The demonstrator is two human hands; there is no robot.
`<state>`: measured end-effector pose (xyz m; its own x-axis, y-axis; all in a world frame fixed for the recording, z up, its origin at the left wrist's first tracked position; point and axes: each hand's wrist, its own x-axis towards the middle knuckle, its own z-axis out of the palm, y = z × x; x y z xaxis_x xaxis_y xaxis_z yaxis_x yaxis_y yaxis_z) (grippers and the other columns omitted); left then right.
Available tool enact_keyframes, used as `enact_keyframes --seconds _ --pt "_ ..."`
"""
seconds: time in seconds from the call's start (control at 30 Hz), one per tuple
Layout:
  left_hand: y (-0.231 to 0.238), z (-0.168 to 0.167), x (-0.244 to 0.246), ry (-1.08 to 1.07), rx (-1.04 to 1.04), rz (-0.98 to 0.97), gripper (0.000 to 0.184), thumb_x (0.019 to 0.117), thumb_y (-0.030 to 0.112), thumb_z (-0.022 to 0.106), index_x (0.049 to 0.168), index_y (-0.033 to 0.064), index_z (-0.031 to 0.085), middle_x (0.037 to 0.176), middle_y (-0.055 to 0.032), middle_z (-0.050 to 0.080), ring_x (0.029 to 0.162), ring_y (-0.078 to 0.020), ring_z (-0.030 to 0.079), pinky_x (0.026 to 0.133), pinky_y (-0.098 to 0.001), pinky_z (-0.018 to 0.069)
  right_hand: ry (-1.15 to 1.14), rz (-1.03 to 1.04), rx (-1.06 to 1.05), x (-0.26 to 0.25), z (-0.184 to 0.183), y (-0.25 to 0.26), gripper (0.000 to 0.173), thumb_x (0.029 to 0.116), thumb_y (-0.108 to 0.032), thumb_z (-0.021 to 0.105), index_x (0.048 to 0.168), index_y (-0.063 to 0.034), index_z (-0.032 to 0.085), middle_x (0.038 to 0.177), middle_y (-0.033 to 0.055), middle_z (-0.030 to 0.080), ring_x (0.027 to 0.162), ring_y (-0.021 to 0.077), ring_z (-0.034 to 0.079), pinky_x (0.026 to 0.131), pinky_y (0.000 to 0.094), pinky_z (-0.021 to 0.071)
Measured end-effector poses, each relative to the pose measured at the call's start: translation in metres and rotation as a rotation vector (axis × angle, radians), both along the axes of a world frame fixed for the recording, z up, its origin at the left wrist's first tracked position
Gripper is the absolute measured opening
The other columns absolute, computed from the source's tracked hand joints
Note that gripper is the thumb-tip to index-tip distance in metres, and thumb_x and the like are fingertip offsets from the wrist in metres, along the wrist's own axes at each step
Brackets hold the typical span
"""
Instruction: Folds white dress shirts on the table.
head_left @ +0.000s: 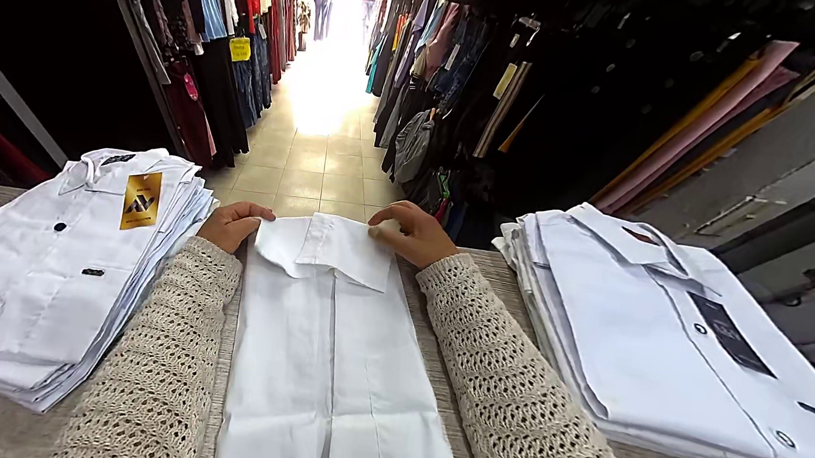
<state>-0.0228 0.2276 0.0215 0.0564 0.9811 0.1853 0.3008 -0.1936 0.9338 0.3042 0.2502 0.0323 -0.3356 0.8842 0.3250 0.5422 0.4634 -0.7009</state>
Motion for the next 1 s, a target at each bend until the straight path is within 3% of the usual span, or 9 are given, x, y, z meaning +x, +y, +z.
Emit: enact_keyframes --seconds 0.1,0.2,0.4,0.53,0.63,0.73,0.87,0.93,1.0 --pt "0.003 0.0 0.001 0.016 -0.056 0.028 0.034 0.1091 0.018 0.042 0.123 -0.0038 0.064 0.114 -0.0196 0.069 0.103 -0.0213 0.065 0.096 -0.043 0.0496 -0.208 0.006 -0.13 -0.006 0.002 0.002 0.054 0.0854 -0.02 0.083 0.129 0.0048 0.063 0.13 0.028 0.06 0.121 0.041 0.059 0.104 0.0567 0.0459" --pt "0.005 -0.004 0.004 -0.033 -0.096 0.082 0.051 0.1124 0.034 0.029 0.124 -0.0016 0.064 0.108 -0.0174 0.07 0.098 -0.0203 0.068 0.092 -0.043 0.0537 -0.198 -0.154 -0.073 -0.005 -0.003 0.001 0.02 0.0936 -0.008 0.07 0.108 0.0052 0.072 0.107 0.0247 0.071 0.105 0.0385 0.067 0.095 0.0567 0.0497" --pt "0.007 0.002 0.006 0.102 -0.153 0.113 0.035 0.1028 0.012 0.06 0.133 -0.0046 0.055 0.126 -0.0229 0.064 0.111 -0.0272 0.065 0.1 -0.0455 0.0492 -0.051 -0.41 -0.178 -0.007 -0.007 0.001 0.038 0.1061 -0.025 0.056 0.131 0.0034 0.057 0.109 0.0241 0.07 0.1 0.0398 0.069 0.091 0.059 0.0513" --pt "0.009 0.005 0.008 0.2 -0.179 0.2 0.042 0.101 0.021 0.066 0.133 -0.0037 0.055 0.103 -0.0199 0.067 0.09 -0.0274 0.064 0.089 -0.0501 0.0506 -0.11 -0.439 -0.204 -0.007 -0.001 0.0 0.059 0.0973 -0.042 0.068 0.127 0.0073 0.056 0.105 0.0267 0.065 0.097 0.043 0.064 0.086 0.0632 0.0484" --pt "0.008 0.007 0.012 0.111 -0.212 0.217 0.041 0.1015 0.022 0.065 0.134 -0.0002 0.053 0.096 -0.0158 0.068 0.074 -0.0183 0.061 0.074 -0.0397 0.0524 -0.195 -0.395 -0.198 -0.006 0.01 -0.003 0.061 0.0953 -0.045 0.07 0.13 0.0037 0.057 0.098 0.0242 0.067 0.09 0.0413 0.065 0.082 0.0627 0.0498" --pt "0.006 0.013 0.023 -0.001 -0.282 0.179 0.048 0.1014 0.019 0.065 0.141 0.0008 0.047 0.108 -0.0212 0.069 0.086 -0.0216 0.068 0.084 -0.041 0.0549 -0.24 -0.33 -0.247 -0.008 0.015 -0.004 0.063 0.0916 -0.035 0.077 0.137 0.0017 0.054 0.103 0.027 0.068 0.096 0.0436 0.067 0.087 0.0639 0.0497" --pt "0.001 0.021 0.038 -0.069 -0.317 0.168 0.066 0.1 0.018 0.066 0.154 0.0043 0.031 0.123 -0.027 0.065 0.103 -0.0316 0.068 0.093 -0.0484 0.0535 0.17 -0.3 -0.369 -0.006 0.013 -0.001 0.048 0.0961 -0.008 0.068 0.14 -0.001 0.049 0.106 0.0229 0.067 0.086 0.0284 0.067 0.081 0.0471 0.0551" --pt "-0.001 0.022 0.043 -0.143 -0.32 0.17 0.068 0.0988 0.01 0.066 0.155 0.0077 0.028 0.124 -0.0259 0.064 0.1 -0.0297 0.069 0.089 -0.0464 0.0556 0.431 -0.348 -0.419 -0.004 0.011 0.0 0.047 0.0965 -0.004 0.065 0.14 -0.0054 0.046 0.103 0.0174 0.065 0.075 0.0176 0.065 0.071 0.0352 0.0562" --pt "-0.001 0.018 0.047 -0.224 -0.351 0.205 0.068 0.0949 -0.006 0.062 0.153 0.0096 0.032 0.122 -0.0237 0.065 0.094 -0.0268 0.069 0.083 -0.0432 0.0563 0.472 -0.388 -0.441 0.001 0.006 0.002 0.052 0.0935 0.0 0.067 0.14 -0.0061 0.046 0.106 0.0183 0.065 0.076 0.0182 0.065 0.07 0.0354 0.056"
